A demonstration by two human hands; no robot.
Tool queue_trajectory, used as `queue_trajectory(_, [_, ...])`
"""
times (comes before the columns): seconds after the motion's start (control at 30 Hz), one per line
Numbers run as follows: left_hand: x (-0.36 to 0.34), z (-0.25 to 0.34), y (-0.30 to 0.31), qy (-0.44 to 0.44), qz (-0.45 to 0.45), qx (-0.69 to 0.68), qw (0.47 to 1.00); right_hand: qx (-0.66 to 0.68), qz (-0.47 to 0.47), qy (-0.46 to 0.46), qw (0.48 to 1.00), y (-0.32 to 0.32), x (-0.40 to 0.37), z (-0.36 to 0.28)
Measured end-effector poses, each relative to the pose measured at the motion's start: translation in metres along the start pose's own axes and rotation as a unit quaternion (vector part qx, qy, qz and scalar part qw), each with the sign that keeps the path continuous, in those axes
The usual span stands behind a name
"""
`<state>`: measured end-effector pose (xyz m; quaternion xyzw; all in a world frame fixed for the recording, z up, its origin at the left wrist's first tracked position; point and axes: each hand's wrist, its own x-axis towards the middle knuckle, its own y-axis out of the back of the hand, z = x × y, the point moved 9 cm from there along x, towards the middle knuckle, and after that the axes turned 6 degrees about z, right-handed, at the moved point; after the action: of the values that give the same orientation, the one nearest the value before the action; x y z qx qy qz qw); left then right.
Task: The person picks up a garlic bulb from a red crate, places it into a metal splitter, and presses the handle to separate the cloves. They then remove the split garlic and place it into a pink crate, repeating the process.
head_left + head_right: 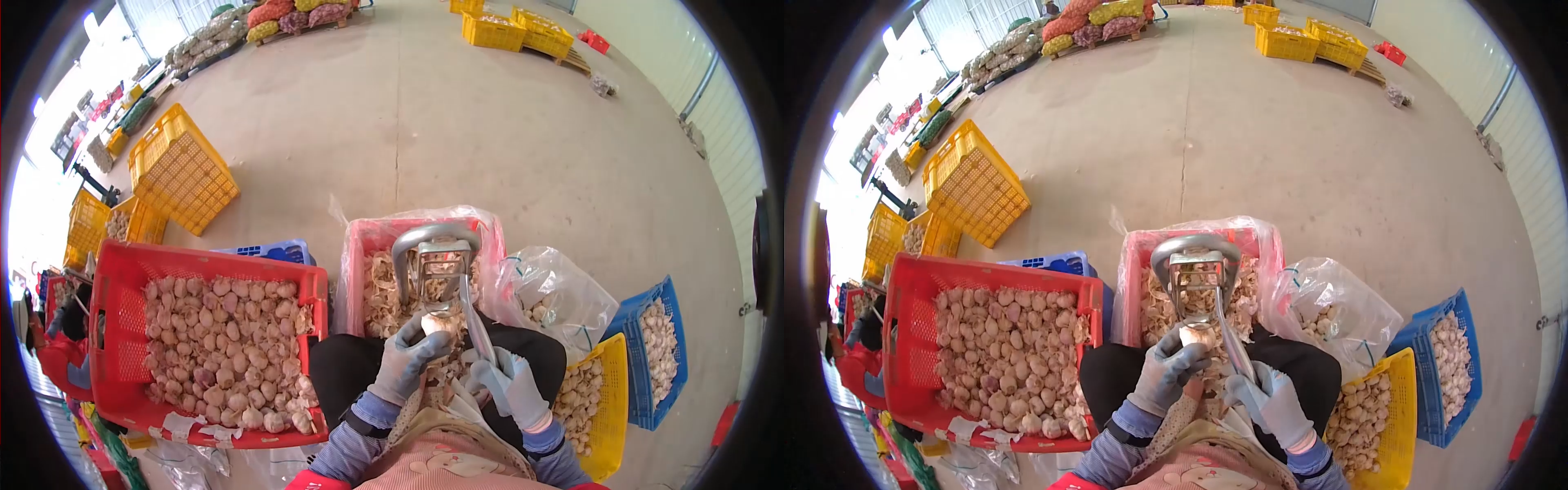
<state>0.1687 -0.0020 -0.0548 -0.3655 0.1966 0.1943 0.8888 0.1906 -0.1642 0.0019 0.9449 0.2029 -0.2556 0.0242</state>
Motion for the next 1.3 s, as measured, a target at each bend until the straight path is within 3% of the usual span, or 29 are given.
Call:
queue_trajectory(0.07, [0.000, 0.000, -0.002, 0.015, 0.001, 0.034, 0.999, -0.006, -0.007, -0.007, 1.000, 0.000, 0.001, 0.004])
queue_trajectory(0.27, [0.008, -0.019, 0.000, 0.064, -0.036, -0.122, 0.990, 0.036, -0.005, -0.024, 0.999, -0.003, -0.015, -0.019])
queue_trajectory(0.4, [0.011, -0.020, 0.000, 0.055, -0.058, -0.137, 0.987, -0.079, 0.020, 0.054, 0.995, -0.002, 0.003, -0.006])
queue_trajectory(0.43, [0.013, -0.019, -0.001, 0.049, -0.069, -0.148, 0.985, -0.018, 0.009, 0.048, 0.999, 0.001, 0.013, 0.016])
queue_trajectory(0.53, [0.020, -0.021, -0.002, 0.032, -0.100, -0.166, 0.981, -0.283, 0.094, 0.170, 0.939, 0.008, 0.031, 0.019])
queue_trajectory(0.6, [0.023, -0.024, -0.004, 0.028, -0.107, -0.181, 0.977, -0.352, 0.164, 0.197, 0.900, 0.011, 0.057, 0.032])
queue_trajectory(0.63, [0.015, -0.016, -0.010, 0.024, -0.086, -0.148, 0.985, -0.383, 0.197, 0.209, 0.878, 0.010, 0.061, 0.030])
queue_trajectory(0.73, [0.000, -0.009, -0.009, 0.009, -0.095, -0.136, 0.986, -0.337, 0.186, 0.161, 0.909, 0.011, 0.054, 0.029])
queue_trajectory(0.77, [-0.016, 0.002, -0.013, -0.012, -0.153, -0.113, 0.982, -0.366, 0.181, 0.151, 0.900, 0.011, 0.058, 0.027])
queue_trajectory(0.8, [-0.026, 0.000, -0.007, 0.000, -0.135, -0.097, 0.986, -0.348, 0.178, 0.144, 0.909, 0.011, 0.060, 0.031])
queue_trajectory(0.87, [-0.044, 0.004, -0.025, -0.018, -0.198, -0.066, 0.978, -0.313, 0.186, 0.127, 0.923, 0.014, 0.064, 0.041])
queue_trajectory(0.93, [-0.048, 0.010, -0.063, -0.011, -0.216, -0.009, 0.976, -0.340, 0.190, 0.217, 0.895, 0.012, 0.059, 0.033])
queue_trajectory(1.0, [-0.039, 0.010, -0.110, 0.006, -0.193, 0.166, 0.967, -0.301, 0.210, 0.319, 0.874, 0.016, 0.052, 0.051])
queue_trajectory(1.03, [-0.030, 0.010, -0.132, -0.053, -0.211, 0.223, 0.950, -0.181, 0.477, 0.363, 0.780, 0.016, 0.025, 0.007])
queue_trajectory(1.07, [-0.025, 0.008, -0.152, -0.112, -0.225, 0.278, 0.927, -0.122, 0.592, 0.371, 0.704, 0.011, 0.007, -0.001])
queue_trajectory(1.1, [-0.020, 0.003, -0.160, -0.109, -0.198, 0.286, 0.931, -0.122, 0.595, 0.371, 0.703, 0.014, 0.008, 0.004])
queue_trajectory(1.23, [-0.030, 0.006, -0.155, -0.111, -0.250, 0.313, 0.909, -0.141, 0.536, 0.333, 0.763, 0.021, 0.045, 0.053])
queue_trajectory(1.27, [-0.039, 0.017, -0.139, -0.119, -0.235, 0.275, 0.924, -0.195, 0.337, 0.256, 0.885, 0.022, 0.070, 0.061])
queue_trajectory(1.3, [-0.047, 0.032, -0.116, -0.146, -0.198, 0.287, 0.926, -0.245, 0.164, 0.179, 0.939, 0.020, 0.076, 0.076])
